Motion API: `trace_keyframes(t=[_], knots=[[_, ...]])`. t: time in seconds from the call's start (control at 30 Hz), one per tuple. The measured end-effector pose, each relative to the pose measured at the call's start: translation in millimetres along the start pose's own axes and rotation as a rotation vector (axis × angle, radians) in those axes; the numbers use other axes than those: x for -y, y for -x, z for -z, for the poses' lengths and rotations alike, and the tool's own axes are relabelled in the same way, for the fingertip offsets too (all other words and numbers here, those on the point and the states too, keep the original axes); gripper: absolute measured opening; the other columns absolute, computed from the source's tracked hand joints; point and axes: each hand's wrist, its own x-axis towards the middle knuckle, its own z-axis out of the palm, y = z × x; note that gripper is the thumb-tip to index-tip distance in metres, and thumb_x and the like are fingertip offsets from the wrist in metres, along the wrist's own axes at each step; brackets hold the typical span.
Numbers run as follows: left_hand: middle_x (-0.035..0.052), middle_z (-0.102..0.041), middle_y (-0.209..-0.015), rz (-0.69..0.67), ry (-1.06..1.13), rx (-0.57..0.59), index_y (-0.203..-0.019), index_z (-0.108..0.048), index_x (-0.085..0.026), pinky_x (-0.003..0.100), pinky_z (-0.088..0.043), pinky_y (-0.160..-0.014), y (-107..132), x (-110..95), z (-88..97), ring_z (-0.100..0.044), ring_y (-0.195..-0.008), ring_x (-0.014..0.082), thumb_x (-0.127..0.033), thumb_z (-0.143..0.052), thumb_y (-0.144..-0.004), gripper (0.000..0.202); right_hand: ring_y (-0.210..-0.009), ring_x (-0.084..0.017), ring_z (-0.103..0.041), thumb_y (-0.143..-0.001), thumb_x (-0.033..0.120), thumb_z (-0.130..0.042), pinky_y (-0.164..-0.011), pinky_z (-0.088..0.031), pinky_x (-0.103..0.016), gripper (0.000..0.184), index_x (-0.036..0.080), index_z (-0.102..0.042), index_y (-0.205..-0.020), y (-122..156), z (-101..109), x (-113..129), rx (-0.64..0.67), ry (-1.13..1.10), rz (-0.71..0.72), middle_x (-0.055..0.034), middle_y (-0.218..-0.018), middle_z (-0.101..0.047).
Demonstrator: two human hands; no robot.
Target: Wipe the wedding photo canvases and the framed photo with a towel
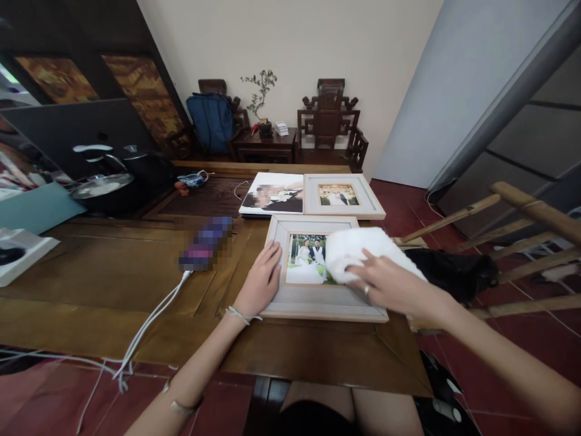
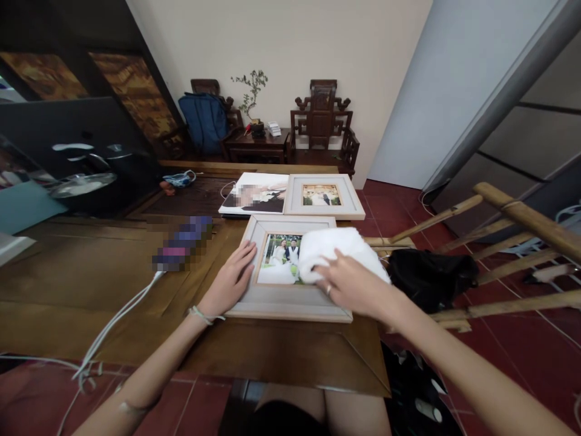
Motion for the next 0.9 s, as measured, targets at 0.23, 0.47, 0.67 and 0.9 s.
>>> trace_keyframes(t=[0.23, 0.47, 0.67, 0.9], knots=[[0.0143, -0.039, -0.141, -0.036, -0.053, 0.033, -0.132, -0.042, -0.010, 0.045, -0.025, -0.111, -1, -1, 1.0, -0.025, -0.136, 0.0237, -0.024, -0.034, -0.092, 0.043, -0.131, -0.018, -0.031, -0.084, 0.011, -0.041, -0.110, -0.023, -0.043, 0.030, 0.023, -0.059, -0.105, 30, -24, 67, -0.026, -0.278, 0.122, -0.0040, -0.131, -0.051], [0.0154, -0.039, -0.141, -0.060, -0.085, 0.070, -0.131, -0.043, -0.008, 0.044, -0.025, -0.111, -1, 0, 3.6, -0.024, -0.136, 0.0235, -0.025, -0.033, -0.092, 0.044, -0.131, -0.027, -0.030, -0.090, 0.017, -0.038, -0.107, -0.021, -0.055, 0.030, 0.019, -0.058, -0.112, -53, -30, -11, -0.163, 0.009, 0.084, -0.0104, -0.132, -0.050], [0.0160, -0.038, -0.141, -0.053, -0.086, 0.069, -0.132, -0.041, -0.006, 0.042, -0.025, -0.112, 0, 1, 3.6, -0.024, -0.136, 0.0226, -0.026, -0.033, -0.093, 0.045, -0.135, -0.036, -0.014, -0.090, 0.019, -0.038, -0.101, -0.017, -0.066, 0.033, 0.023, -0.055, -0.119, -93, -33, -42, -0.241, 0.181, 0.038, -0.0039, -0.141, -0.040], [0.0170, -0.037, -0.141, -0.028, -0.102, 0.071, -0.133, -0.039, -0.002, 0.041, -0.023, -0.112, -2, 0, 0.9, -0.022, -0.137, 0.0233, -0.025, -0.032, -0.092, 0.048, -0.128, -0.038, -0.031, -0.086, 0.018, -0.044, -0.099, -0.025, -0.060, 0.032, 0.016, -0.057, -0.114, -29, -48, 22, -0.092, 0.130, 0.165, -0.0137, -0.127, -0.054]])
